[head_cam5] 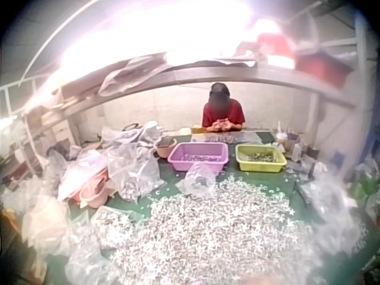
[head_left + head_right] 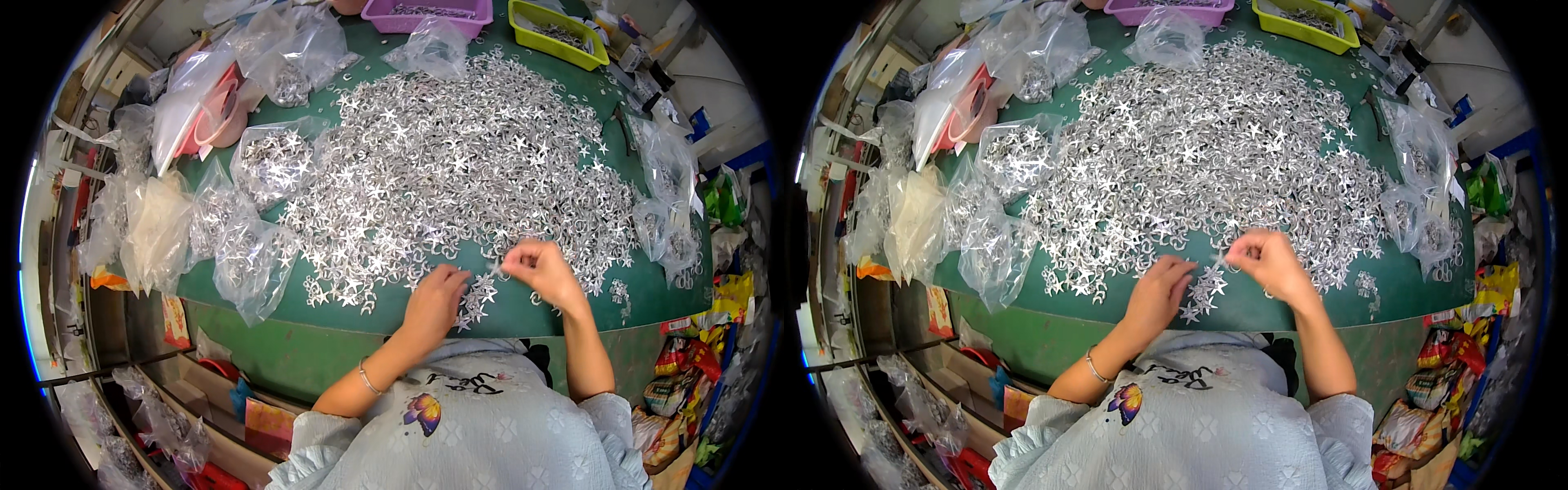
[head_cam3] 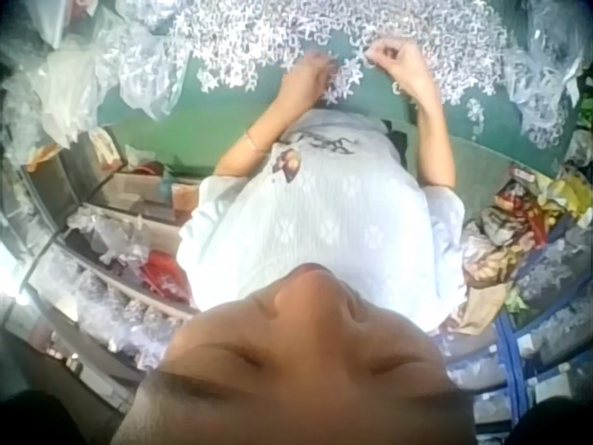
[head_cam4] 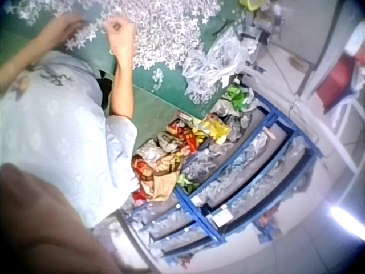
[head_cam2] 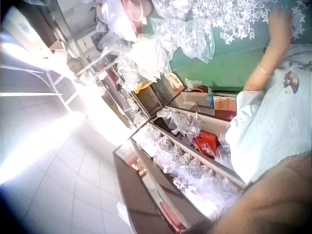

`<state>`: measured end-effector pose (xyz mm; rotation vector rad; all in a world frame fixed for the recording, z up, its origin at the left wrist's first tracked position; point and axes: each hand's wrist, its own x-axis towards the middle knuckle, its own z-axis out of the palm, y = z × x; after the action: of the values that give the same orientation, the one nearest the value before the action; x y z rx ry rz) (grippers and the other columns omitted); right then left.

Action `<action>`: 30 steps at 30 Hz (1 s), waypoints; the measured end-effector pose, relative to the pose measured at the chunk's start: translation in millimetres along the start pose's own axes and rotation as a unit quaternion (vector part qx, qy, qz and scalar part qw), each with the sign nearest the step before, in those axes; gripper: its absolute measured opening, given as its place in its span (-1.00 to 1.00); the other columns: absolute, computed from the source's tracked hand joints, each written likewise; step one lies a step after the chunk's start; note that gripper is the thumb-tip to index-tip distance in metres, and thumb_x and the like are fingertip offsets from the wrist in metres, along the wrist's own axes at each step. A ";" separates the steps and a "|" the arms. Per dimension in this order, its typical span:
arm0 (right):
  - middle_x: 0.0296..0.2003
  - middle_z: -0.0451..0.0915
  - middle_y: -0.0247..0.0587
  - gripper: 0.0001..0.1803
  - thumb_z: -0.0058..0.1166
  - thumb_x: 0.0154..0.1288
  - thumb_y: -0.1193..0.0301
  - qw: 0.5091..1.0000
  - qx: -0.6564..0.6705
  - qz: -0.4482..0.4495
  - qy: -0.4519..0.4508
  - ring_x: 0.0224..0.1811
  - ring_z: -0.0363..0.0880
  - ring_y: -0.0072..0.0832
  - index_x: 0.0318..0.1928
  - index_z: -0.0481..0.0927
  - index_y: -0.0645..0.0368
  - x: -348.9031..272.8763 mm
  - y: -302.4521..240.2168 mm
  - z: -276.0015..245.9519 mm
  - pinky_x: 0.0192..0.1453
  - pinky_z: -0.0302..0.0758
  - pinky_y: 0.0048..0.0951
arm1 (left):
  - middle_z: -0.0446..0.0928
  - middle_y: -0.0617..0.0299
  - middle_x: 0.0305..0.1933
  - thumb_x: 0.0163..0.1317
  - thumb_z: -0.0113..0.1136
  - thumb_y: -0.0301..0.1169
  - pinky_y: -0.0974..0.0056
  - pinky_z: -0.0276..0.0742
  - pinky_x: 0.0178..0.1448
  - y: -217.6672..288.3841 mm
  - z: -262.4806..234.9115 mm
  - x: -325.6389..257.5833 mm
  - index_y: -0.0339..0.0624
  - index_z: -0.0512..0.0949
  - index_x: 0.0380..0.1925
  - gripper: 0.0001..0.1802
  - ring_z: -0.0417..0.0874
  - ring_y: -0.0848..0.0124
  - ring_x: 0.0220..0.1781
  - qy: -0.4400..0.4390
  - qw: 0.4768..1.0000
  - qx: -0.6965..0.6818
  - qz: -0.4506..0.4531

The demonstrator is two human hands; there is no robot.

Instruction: The person sorts through a large pile of star-shaped silver decorative pieces by hand on a workstation and places them into clear plastic bags.

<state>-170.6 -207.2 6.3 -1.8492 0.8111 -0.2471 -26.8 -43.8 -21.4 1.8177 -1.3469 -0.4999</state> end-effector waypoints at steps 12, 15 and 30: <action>-0.44 0.55 -0.17 -0.85 0.26 0.06 0.50 0.992 -0.101 -0.074 0.007 -0.34 0.49 -0.31 -0.31 0.64 0.26 21.8 -23.2 15.3 -0.25 0.44 -0.36 | 0.44 0.22 -0.11 0.01 0.34 -0.42 0.10 0.17 0.01 -39.0 -18.0 55.3 -0.11 0.55 -0.18 -0.68 0.42 0.23 -0.03 0.123 0.967 0.223 -0.011; -0.40 0.54 -0.16 -0.85 0.23 0.08 0.50 0.973 -0.148 -0.168 0.052 -0.25 0.48 -0.23 -0.30 0.62 0.26 40.0 -18.7 30.2 -0.16 0.43 -0.31 | 0.46 0.26 -0.21 0.01 0.32 -0.46 0.12 0.15 -0.04 -41.2 -17.3 54.5 -0.10 0.56 -0.28 -0.77 0.44 0.26 -0.09 0.146 0.957 0.251 0.024; -0.32 0.48 -0.26 -0.90 0.22 0.03 0.45 0.871 -0.366 -0.254 0.206 -0.15 0.38 -0.31 -0.40 0.61 0.17 68.6 -21.0 63.0 -0.08 0.23 -0.25 | 0.59 0.14 -0.39 0.02 0.27 -0.60 0.17 0.46 -0.09 -7.7 -6.5 3.4 -0.24 0.61 -0.43 -0.91 0.57 0.17 -0.35 0.040 0.998 -0.043 0.000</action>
<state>-78.0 -199.2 -15.5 -2.7852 0.7332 -0.7740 -16.3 -43.7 -23.1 1.7497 -1.2529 -0.4723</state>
